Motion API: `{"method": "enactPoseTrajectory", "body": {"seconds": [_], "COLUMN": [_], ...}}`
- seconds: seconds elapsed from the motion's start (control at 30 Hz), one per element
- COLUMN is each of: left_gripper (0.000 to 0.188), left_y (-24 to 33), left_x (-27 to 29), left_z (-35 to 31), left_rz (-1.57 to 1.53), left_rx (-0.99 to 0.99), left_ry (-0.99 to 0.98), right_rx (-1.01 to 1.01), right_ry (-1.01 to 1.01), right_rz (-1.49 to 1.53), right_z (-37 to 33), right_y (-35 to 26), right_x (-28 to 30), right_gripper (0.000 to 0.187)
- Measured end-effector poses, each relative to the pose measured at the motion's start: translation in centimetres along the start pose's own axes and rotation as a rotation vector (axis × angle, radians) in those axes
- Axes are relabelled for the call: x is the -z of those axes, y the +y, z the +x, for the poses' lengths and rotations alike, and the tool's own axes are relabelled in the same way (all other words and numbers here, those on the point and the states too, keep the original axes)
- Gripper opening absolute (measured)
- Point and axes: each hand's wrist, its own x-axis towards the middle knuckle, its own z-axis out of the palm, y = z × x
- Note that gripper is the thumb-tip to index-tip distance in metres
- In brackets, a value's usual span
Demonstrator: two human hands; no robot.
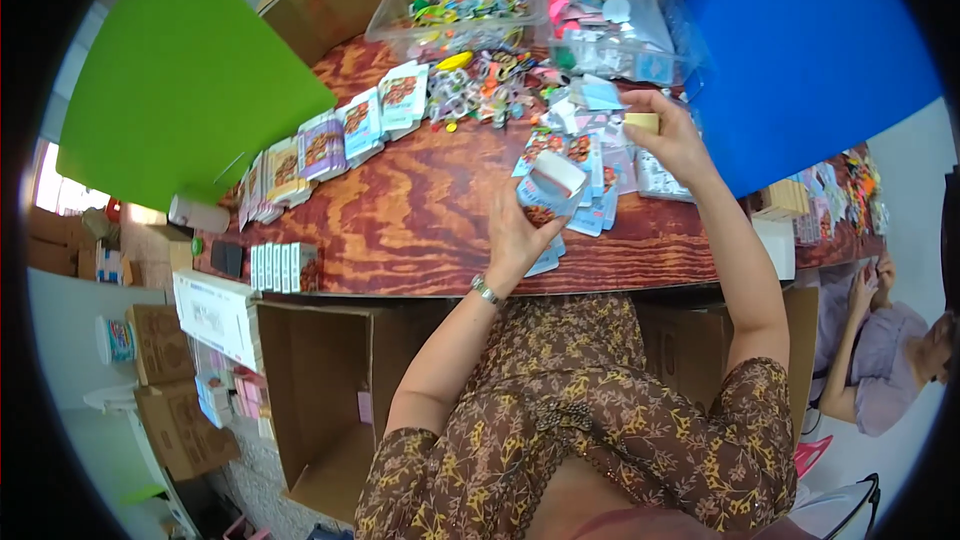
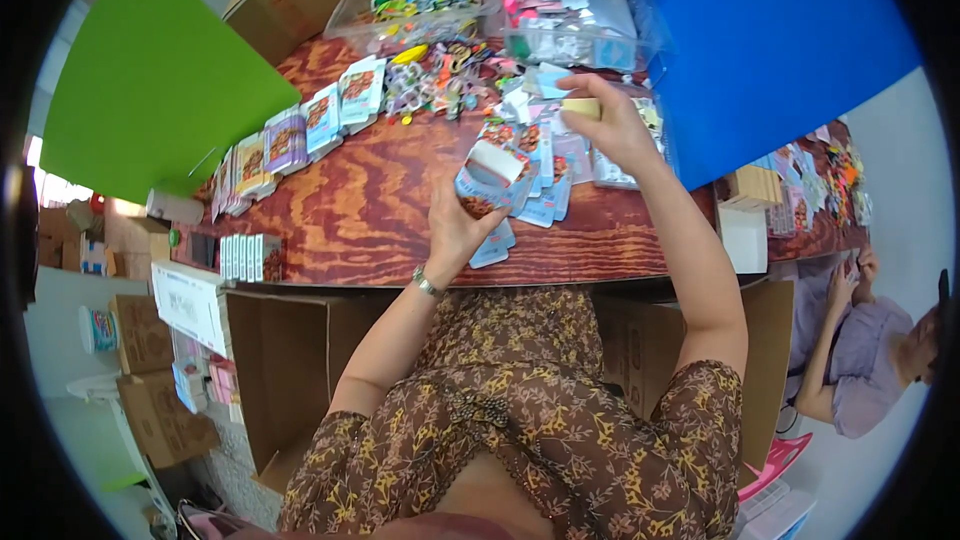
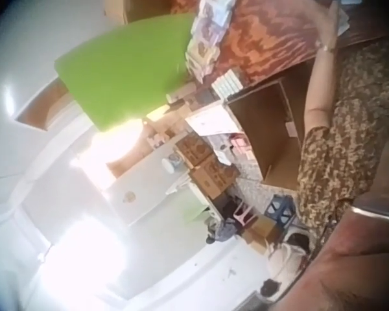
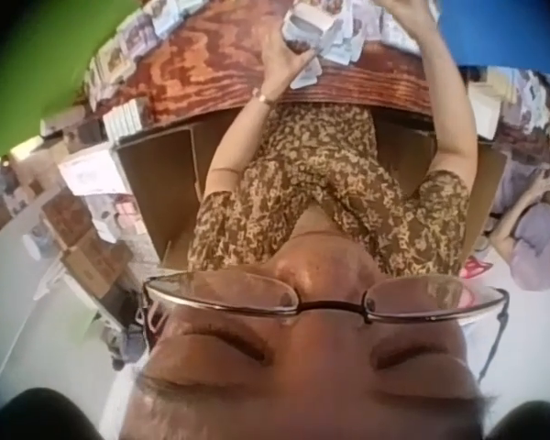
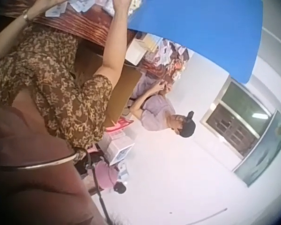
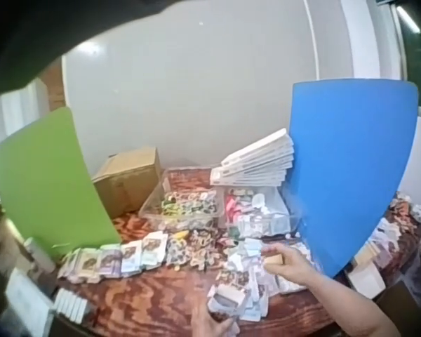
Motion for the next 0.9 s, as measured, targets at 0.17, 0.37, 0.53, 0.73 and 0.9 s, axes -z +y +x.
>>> {"method": "enactPoseTrajectory", "body": {"seconds": [0.17, 0.37, 0.53, 0.73, 0.9], "left_gripper": [0.080, 0.088, 0.109, 0.111, 0.094], "left_y": [0.4, 0.0, -0.7, -3.7, -6.9], "left_x": [-0.1, 1.3, 3.0, 4.7, 7.5], "left_z": [-0.2, -0.7, -1.6, -3.3, -6.4], "left_rz": [-0.023, -0.059, -0.140, 0.034, 0.024], "left_rx": [0.015, -0.008, 0.041, -0.031, -0.144], "left_ry": [0.014, 0.078, 0.207, 0.302, 0.266], "right_rx": [0.307, 0.650, 0.692, 0.723, 0.560], "right_ry": [-0.182, -0.167, 0.063, 0.071, -0.118], "right_rz": [-0.261, -0.415, -0.347, -0.244, -0.077], "right_z": [-1.5, -1.8, -3.0, -4.3, -4.3], "right_y": [-4.7, -5.4, -4.3, -1.5, 0.8], "right_x": [-6.8, -9.7, -10.6, -18.0, -21.6], "right_gripper": [0.040, 0.041, 0.031, 0.037, 0.036]}}
